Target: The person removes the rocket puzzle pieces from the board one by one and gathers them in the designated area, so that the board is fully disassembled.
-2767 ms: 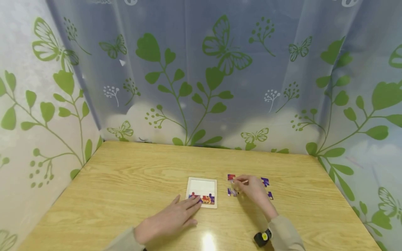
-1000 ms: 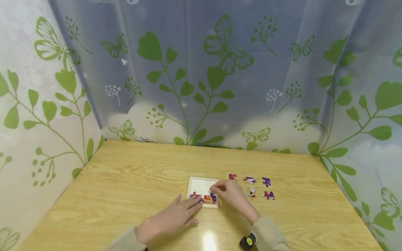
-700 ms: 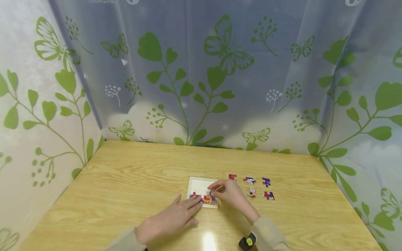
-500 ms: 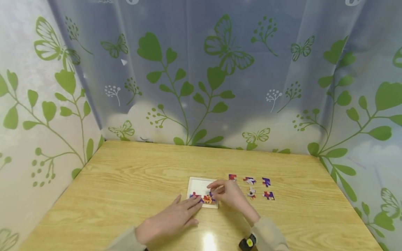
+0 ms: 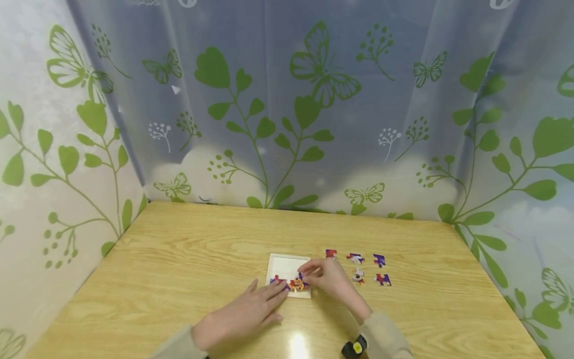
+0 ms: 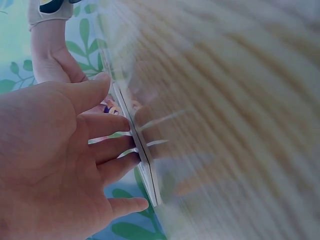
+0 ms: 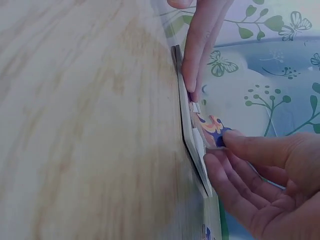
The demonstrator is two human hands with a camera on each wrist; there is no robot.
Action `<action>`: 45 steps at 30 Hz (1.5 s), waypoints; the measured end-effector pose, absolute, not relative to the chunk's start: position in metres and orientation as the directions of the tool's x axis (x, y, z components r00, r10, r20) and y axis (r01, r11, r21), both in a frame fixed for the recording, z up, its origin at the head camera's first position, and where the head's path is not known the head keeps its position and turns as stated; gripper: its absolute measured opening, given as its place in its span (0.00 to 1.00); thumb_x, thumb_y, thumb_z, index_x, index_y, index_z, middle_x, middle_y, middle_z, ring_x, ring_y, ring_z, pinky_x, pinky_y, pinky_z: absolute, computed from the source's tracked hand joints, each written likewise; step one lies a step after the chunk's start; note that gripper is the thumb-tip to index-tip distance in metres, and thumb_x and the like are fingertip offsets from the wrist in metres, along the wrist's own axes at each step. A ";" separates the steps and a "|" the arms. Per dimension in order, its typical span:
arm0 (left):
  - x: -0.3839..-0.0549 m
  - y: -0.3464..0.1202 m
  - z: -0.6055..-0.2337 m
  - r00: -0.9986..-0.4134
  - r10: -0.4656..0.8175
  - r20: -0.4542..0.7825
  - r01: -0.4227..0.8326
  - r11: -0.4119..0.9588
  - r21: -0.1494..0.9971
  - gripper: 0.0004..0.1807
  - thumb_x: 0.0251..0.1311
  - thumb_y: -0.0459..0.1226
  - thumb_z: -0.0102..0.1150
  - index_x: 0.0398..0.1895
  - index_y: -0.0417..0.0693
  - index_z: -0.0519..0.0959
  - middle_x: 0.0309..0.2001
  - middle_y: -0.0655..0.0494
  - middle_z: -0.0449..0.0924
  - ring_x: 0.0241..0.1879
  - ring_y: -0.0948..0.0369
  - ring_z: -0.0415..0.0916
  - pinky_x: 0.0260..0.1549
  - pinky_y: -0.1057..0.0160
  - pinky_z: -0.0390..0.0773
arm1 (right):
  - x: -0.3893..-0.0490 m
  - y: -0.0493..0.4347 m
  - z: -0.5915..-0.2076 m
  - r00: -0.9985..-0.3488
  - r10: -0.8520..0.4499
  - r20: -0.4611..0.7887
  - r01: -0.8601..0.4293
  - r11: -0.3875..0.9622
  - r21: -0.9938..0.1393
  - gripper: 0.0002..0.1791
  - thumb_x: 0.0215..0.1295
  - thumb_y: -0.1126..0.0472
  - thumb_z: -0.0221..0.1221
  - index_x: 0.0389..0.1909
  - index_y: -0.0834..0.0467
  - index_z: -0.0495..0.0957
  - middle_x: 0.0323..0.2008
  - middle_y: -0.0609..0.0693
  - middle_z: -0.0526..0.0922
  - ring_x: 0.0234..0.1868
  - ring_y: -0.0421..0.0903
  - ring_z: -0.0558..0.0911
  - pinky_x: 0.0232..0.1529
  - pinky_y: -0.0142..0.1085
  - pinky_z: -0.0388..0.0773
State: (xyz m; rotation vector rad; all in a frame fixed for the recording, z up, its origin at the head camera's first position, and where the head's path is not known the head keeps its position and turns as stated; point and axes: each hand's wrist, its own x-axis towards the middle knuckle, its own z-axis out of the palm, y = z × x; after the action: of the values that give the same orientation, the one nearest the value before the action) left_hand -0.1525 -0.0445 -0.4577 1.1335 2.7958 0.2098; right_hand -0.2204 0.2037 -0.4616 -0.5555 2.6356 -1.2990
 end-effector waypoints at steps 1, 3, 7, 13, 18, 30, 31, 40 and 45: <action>-0.153 -0.044 -0.458 -0.711 0.701 -0.054 0.685 0.708 0.168 0.34 0.76 0.54 0.46 0.78 0.47 0.61 0.79 0.51 0.55 0.77 0.53 0.55 0.73 0.38 0.58 | -0.220 0.204 -0.462 -0.923 -0.383 0.026 -0.248 0.545 -0.801 0.10 0.64 0.70 0.65 0.45 0.62 0.86 0.38 0.54 0.87 0.32 0.44 0.87 0.33 0.32 0.86; -0.153 -0.045 -0.458 -0.708 0.705 -0.046 0.691 0.704 0.162 0.34 0.76 0.54 0.46 0.78 0.47 0.62 0.79 0.51 0.55 0.77 0.54 0.55 0.72 0.38 0.59 | -0.220 0.206 -0.461 -0.932 -0.363 0.020 -0.219 0.517 -0.828 0.10 0.66 0.70 0.64 0.46 0.64 0.86 0.41 0.58 0.87 0.33 0.46 0.87 0.33 0.34 0.87; -0.152 -0.044 -0.458 -0.705 0.708 -0.039 0.696 0.701 0.156 0.34 0.76 0.54 0.46 0.78 0.48 0.62 0.79 0.51 0.55 0.77 0.54 0.55 0.72 0.38 0.59 | -0.218 0.212 -0.458 -0.948 -0.317 0.020 -0.178 0.480 -0.859 0.11 0.68 0.69 0.63 0.49 0.66 0.85 0.47 0.62 0.86 0.36 0.48 0.87 0.35 0.37 0.88; -0.152 -0.045 -0.458 -0.705 0.708 -0.040 0.694 0.700 0.168 0.34 0.76 0.53 0.46 0.78 0.47 0.62 0.79 0.51 0.55 0.77 0.53 0.55 0.72 0.38 0.59 | -0.217 0.226 -0.455 -0.957 -0.283 0.060 -0.194 0.476 -0.858 0.12 0.69 0.67 0.63 0.50 0.67 0.84 0.46 0.63 0.86 0.36 0.48 0.87 0.34 0.39 0.88; -0.151 -0.046 -0.459 -0.702 0.711 -0.040 0.696 0.697 0.174 0.34 0.76 0.53 0.46 0.78 0.47 0.61 0.79 0.51 0.55 0.77 0.54 0.55 0.72 0.38 0.58 | -0.215 0.239 -0.453 -0.961 -0.273 0.034 -0.154 0.432 -0.888 0.14 0.69 0.68 0.62 0.52 0.71 0.82 0.48 0.65 0.85 0.38 0.50 0.87 0.37 0.41 0.88; -0.154 -0.047 -0.460 -0.692 0.721 -0.040 0.702 0.685 0.195 0.33 0.77 0.53 0.44 0.78 0.46 0.61 0.79 0.50 0.54 0.77 0.53 0.54 0.72 0.37 0.58 | -0.205 0.273 -0.446 -0.980 -0.196 0.036 -0.130 0.495 -0.859 0.15 0.69 0.65 0.63 0.54 0.68 0.82 0.52 0.66 0.84 0.36 0.51 0.88 0.35 0.41 0.88; -0.154 -0.047 -0.460 -0.692 0.720 -0.042 0.701 0.685 0.198 0.33 0.77 0.53 0.44 0.78 0.46 0.61 0.79 0.50 0.54 0.78 0.53 0.54 0.72 0.37 0.58 | -0.205 0.277 -0.446 -0.981 -0.191 0.040 -0.132 0.498 -0.857 0.16 0.69 0.65 0.63 0.54 0.69 0.82 0.52 0.66 0.84 0.35 0.50 0.88 0.35 0.41 0.88; -0.155 -0.047 -0.460 -0.694 0.719 -0.044 0.700 0.687 0.195 0.33 0.77 0.53 0.44 0.78 0.46 0.60 0.79 0.50 0.53 0.78 0.53 0.54 0.72 0.37 0.57 | -0.200 0.309 -0.447 -0.988 -0.156 0.008 -0.081 0.467 -0.880 0.19 0.71 0.65 0.62 0.57 0.73 0.78 0.49 0.66 0.84 0.38 0.40 0.87 0.42 0.41 0.88; -0.153 -0.047 -0.459 -0.694 0.718 -0.051 0.697 0.688 0.201 0.34 0.77 0.53 0.44 0.78 0.46 0.61 0.79 0.51 0.54 0.78 0.53 0.54 0.72 0.37 0.58 | -0.195 0.325 -0.447 -0.991 -0.131 0.010 -0.071 0.477 -0.876 0.20 0.71 0.64 0.62 0.57 0.73 0.78 0.50 0.67 0.83 0.37 0.40 0.88 0.42 0.40 0.88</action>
State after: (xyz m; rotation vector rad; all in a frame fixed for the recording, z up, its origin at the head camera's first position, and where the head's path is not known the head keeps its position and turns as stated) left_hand -0.1532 -0.0470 -0.4587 1.1665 2.7701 0.2510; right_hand -0.1949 0.3250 -0.4473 -0.1814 2.6492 -1.5670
